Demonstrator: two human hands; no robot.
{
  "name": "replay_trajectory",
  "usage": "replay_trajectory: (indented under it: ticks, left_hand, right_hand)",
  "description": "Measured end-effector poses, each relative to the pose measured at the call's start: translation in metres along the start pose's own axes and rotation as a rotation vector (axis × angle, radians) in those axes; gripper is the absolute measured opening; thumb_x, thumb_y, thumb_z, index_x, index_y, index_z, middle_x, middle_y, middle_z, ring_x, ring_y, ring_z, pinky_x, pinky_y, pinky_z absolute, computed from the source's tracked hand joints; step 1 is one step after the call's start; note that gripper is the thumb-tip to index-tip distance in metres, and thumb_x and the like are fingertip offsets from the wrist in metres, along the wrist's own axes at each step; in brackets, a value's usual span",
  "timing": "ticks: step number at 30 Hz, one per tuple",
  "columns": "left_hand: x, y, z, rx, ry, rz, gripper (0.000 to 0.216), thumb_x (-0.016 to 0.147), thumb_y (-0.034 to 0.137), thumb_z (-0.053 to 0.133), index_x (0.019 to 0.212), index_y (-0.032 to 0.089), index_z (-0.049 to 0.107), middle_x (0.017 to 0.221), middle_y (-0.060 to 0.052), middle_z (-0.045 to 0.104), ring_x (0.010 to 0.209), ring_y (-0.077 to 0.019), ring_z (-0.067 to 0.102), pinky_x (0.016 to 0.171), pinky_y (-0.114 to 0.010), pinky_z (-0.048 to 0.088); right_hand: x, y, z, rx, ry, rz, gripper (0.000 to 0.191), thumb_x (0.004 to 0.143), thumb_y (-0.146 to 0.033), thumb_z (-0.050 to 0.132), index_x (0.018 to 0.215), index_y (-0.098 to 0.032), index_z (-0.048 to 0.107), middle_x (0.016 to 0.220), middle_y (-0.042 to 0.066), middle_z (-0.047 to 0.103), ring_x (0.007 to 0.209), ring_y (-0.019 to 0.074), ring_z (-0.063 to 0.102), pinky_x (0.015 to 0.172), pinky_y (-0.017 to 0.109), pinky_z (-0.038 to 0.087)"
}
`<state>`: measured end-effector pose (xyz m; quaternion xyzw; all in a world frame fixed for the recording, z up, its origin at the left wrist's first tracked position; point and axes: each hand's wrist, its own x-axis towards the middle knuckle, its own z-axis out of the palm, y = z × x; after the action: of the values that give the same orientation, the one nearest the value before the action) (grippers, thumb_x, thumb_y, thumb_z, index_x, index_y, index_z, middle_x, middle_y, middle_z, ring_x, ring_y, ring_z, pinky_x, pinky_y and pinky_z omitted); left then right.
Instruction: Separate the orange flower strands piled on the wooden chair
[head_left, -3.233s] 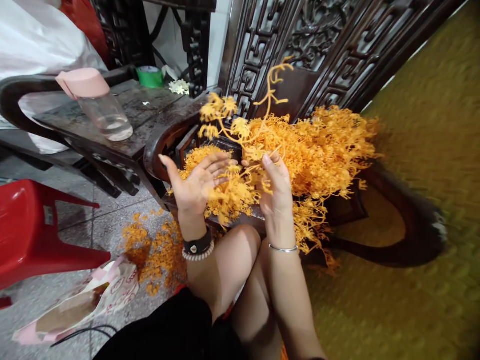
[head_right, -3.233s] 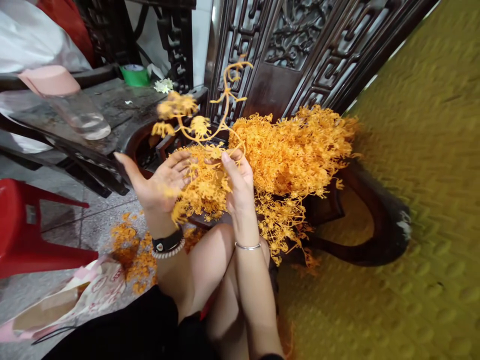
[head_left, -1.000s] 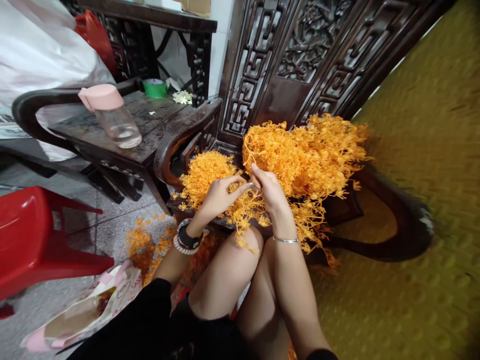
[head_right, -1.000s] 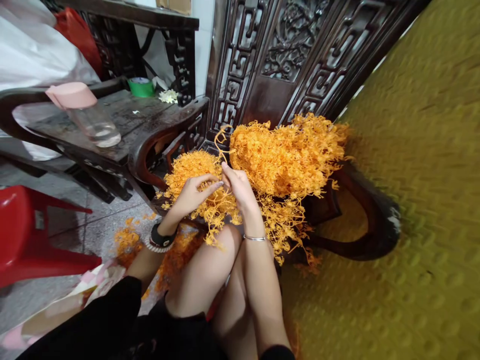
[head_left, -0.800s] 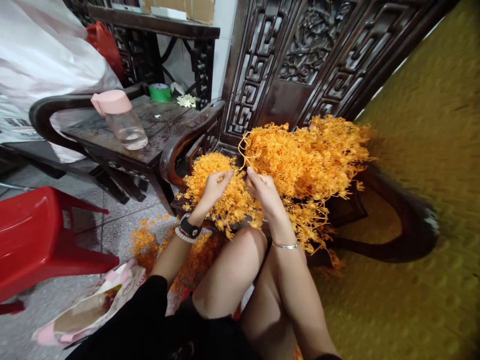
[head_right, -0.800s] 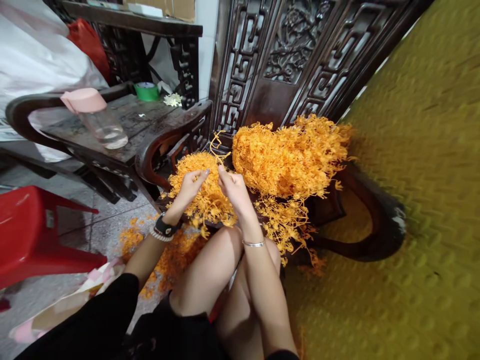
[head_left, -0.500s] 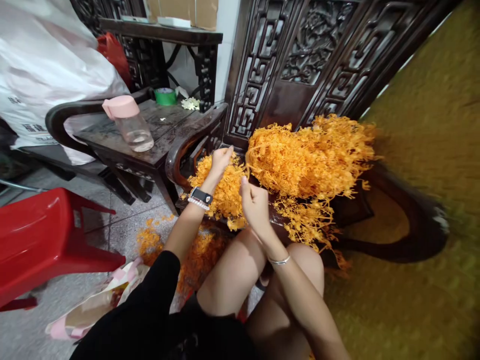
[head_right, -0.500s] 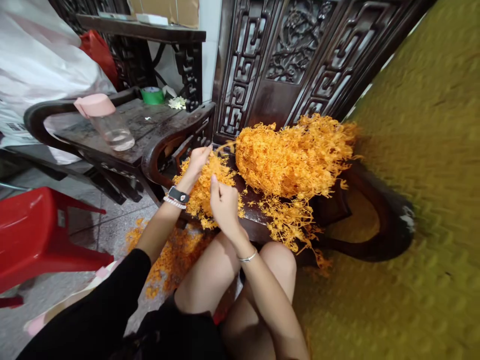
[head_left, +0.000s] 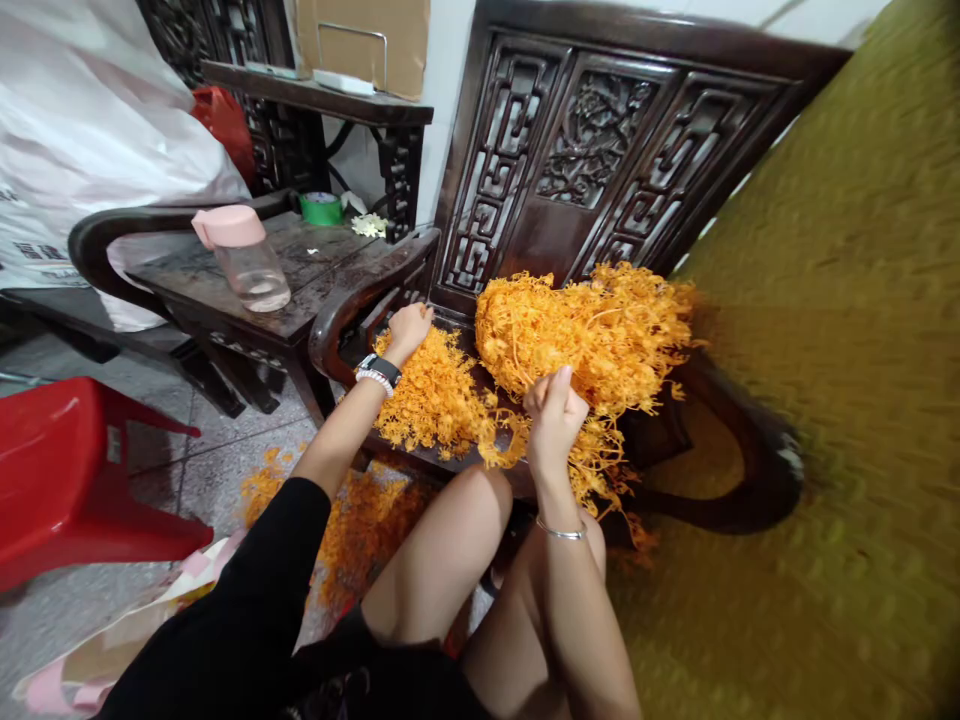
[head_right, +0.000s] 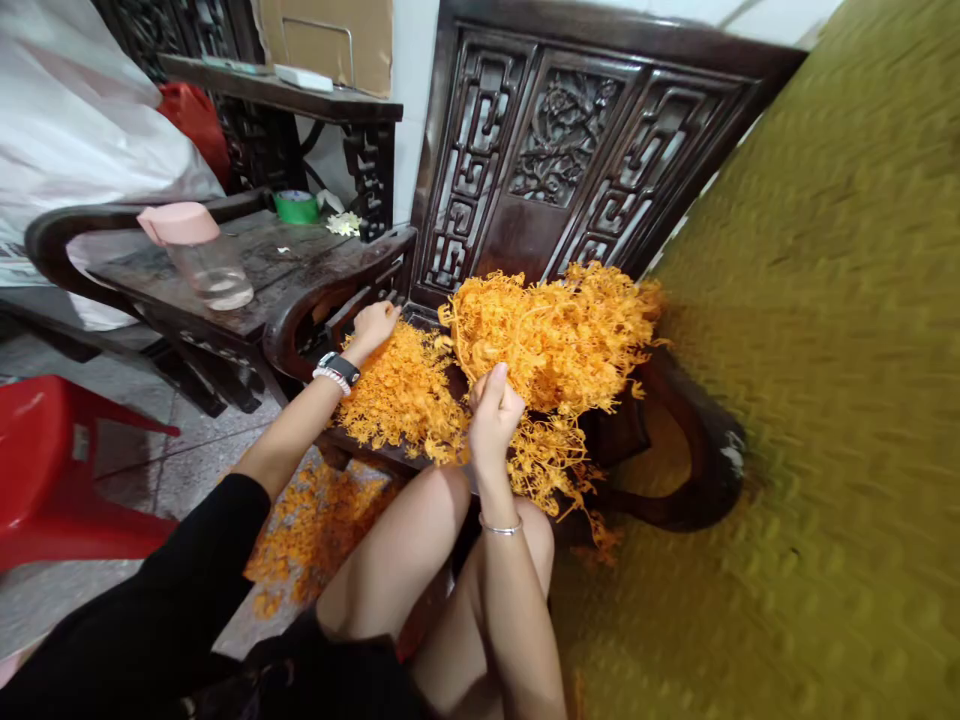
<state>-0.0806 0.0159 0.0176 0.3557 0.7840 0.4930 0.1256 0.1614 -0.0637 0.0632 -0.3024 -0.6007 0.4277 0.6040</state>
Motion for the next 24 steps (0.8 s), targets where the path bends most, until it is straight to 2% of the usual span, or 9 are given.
replay_trajectory:
  ticks: [2, 4, 7, 10, 13, 15, 18, 21, 24]
  left_hand:
    - [-0.009, -0.008, 0.004, 0.102, -0.016, 0.022, 0.004, 0.074, 0.018, 0.062, 0.073, 0.014, 0.062, 0.107, -0.02, 0.062, 0.116, -0.0356, 0.047, 0.095, -0.045, 0.032]
    - [-0.016, -0.012, 0.006, 0.174, -0.026, 0.039, 0.014, 0.072, 0.013, 0.063, 0.085, 0.013, 0.065, 0.124, -0.023, 0.053, 0.124, -0.0381, 0.038, 0.099, -0.05, 0.027]
    - [-0.022, -0.006, 0.006, 0.216, -0.05, 0.095, 0.022, 0.075, 0.016, 0.062, 0.097, 0.015, 0.065, 0.137, -0.02, 0.044, 0.128, -0.0371, 0.034, 0.103, -0.05, 0.026]
    - [-0.04, 0.014, 0.001, -0.095, -0.116, 0.229, 0.022, 0.088, 0.03, 0.051, 0.102, 0.018, 0.062, 0.128, -0.015, 0.054, 0.121, -0.0283, 0.047, 0.1, -0.041, 0.036]
    - [-0.074, 0.044, -0.002, -0.606, -0.252, 0.312, 0.041, 0.094, 0.048, 0.035, 0.116, 0.019, 0.054, 0.113, -0.012, 0.063, 0.101, -0.021, 0.06, 0.082, -0.032, 0.048]
    - [-0.098, 0.064, -0.002, -0.75, -0.322, 0.356, 0.046, 0.091, 0.055, 0.04, 0.121, 0.021, 0.05, 0.108, -0.01, 0.065, 0.089, -0.018, 0.062, 0.071, -0.028, 0.048]
    - [-0.116, 0.083, 0.004, -0.687, -0.302, 0.436, 0.04, 0.089, 0.055, 0.047, 0.097, 0.018, 0.06, 0.084, -0.006, 0.065, 0.067, -0.0125, 0.056, 0.061, -0.025, 0.042]
    - [-0.105, 0.085, 0.012, -0.549, -0.15, 0.49, 0.044, 0.09, 0.051, 0.047, 0.063, 0.017, 0.055, 0.059, -0.002, 0.054, 0.056, -0.0109, 0.047, 0.057, -0.026, 0.036]
    - [-0.067, 0.071, 0.018, -0.563, -0.007, 0.29, 0.048, 0.09, 0.047, 0.048, 0.052, 0.018, 0.046, 0.049, 0.001, 0.043, 0.049, -0.0105, 0.039, 0.053, -0.025, 0.031]
  right_hand:
    - [0.012, -0.001, -0.007, 0.025, -0.04, 0.005, 0.06, 0.086, -0.063, 0.046, 0.048, -0.022, 0.024, 0.046, -0.006, 0.021, 0.042, 0.0068, 0.019, 0.044, 0.027, 0.015]
    - [0.02, -0.003, -0.014, 0.016, -0.072, 0.033, 0.061, 0.083, -0.065, 0.048, 0.046, -0.021, 0.025, 0.045, -0.006, 0.021, 0.041, 0.0065, 0.019, 0.043, 0.027, 0.014]
    - [0.027, -0.002, -0.023, 0.053, -0.065, 0.132, 0.061, 0.082, -0.066, 0.049, 0.047, -0.021, 0.026, 0.044, -0.007, 0.02, 0.039, 0.0063, 0.018, 0.042, 0.026, 0.013]
    - [0.03, 0.003, -0.027, 0.137, -0.032, 0.253, 0.059, 0.081, -0.066, 0.049, 0.049, -0.021, 0.028, 0.043, -0.008, 0.019, 0.038, 0.0061, 0.016, 0.04, 0.024, 0.013]
    - [0.029, 0.007, -0.022, 0.185, -0.045, 0.304, 0.058, 0.08, -0.066, 0.05, 0.049, -0.021, 0.029, 0.042, -0.009, 0.02, 0.038, 0.0059, 0.017, 0.04, 0.023, 0.013]
    - [0.027, 0.009, -0.015, 0.197, -0.073, 0.311, 0.058, 0.081, -0.065, 0.051, 0.049, -0.021, 0.03, 0.042, -0.009, 0.021, 0.038, 0.0057, 0.017, 0.04, 0.023, 0.013]
    - [0.024, 0.01, -0.005, 0.203, -0.137, 0.332, 0.056, 0.083, -0.061, 0.05, 0.048, -0.021, 0.03, 0.041, -0.008, 0.021, 0.037, 0.0058, 0.018, 0.041, 0.024, 0.014]
    - [0.011, 0.005, 0.005, 0.146, -0.145, 0.306, 0.056, 0.086, -0.06, 0.046, 0.049, -0.022, 0.028, 0.043, -0.008, 0.02, 0.038, 0.0068, 0.018, 0.042, 0.025, 0.014]
    - [-0.021, -0.011, 0.013, -0.054, -0.097, 0.118, 0.056, 0.089, -0.059, 0.04, 0.049, -0.022, 0.028, 0.045, -0.005, 0.025, 0.042, 0.0085, 0.021, 0.045, 0.028, 0.015]
